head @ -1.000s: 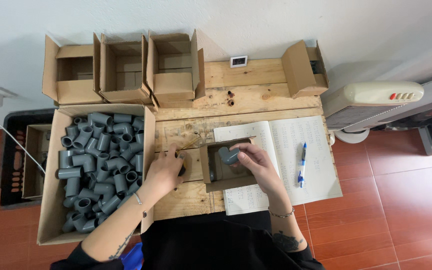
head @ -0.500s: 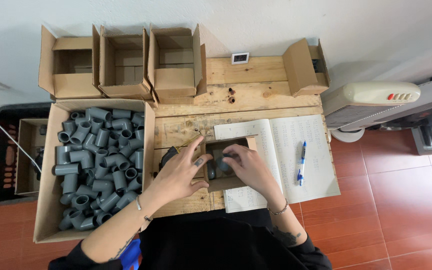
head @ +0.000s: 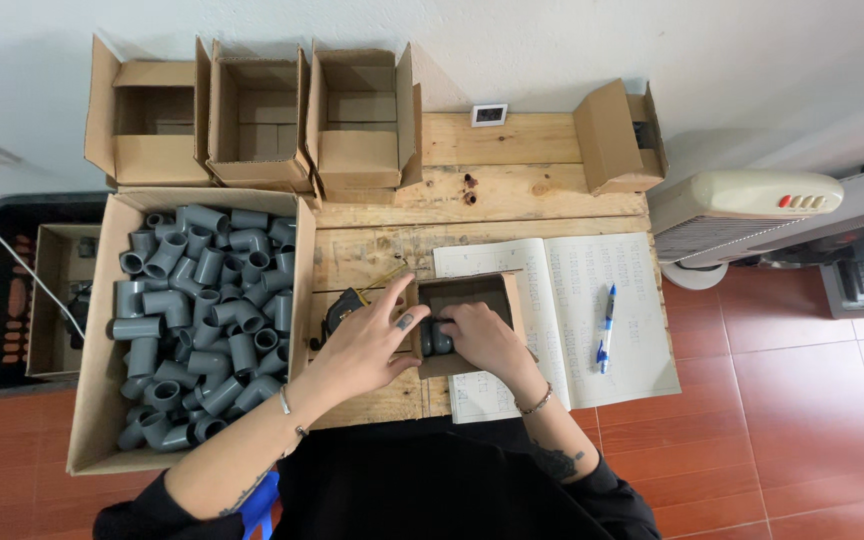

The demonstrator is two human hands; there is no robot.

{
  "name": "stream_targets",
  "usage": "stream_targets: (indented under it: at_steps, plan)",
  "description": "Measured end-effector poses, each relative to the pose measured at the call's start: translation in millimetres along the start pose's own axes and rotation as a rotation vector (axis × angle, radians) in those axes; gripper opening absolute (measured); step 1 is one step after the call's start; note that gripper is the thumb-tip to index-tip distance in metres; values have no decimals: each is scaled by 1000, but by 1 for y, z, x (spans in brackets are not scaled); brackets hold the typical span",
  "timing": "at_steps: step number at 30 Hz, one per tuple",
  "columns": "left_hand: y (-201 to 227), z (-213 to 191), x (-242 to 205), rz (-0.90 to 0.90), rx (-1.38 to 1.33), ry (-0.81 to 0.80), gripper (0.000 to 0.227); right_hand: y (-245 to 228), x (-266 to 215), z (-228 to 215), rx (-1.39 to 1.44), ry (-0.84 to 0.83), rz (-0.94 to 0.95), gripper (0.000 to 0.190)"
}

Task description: The person repeatedly picks up gray plastic pipe fittings from a large box, measures them with a tape measure, and places them into a smaller cardboard box. The person also writes on a notebook with a pen during the process.

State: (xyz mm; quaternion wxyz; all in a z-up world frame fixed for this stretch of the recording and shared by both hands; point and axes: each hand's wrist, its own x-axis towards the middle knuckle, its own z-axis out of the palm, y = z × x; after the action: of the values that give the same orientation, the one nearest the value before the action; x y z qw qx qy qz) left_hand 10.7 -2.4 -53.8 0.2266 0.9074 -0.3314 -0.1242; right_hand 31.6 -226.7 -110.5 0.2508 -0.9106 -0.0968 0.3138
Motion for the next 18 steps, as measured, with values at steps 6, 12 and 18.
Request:
stream_targets:
  at_steps: [6,12,18]
  plan:
    - [0,0,2,-2,-1,-12,63,-10,-10,-12,49,-12,15,32]
    - [3,-3,2,-25,-4,20,65,-48,-70,-60,175,267,-88,33]
    - [1,-2,4,-56,-28,20,66,34,-91,-66,282,703,36,24]
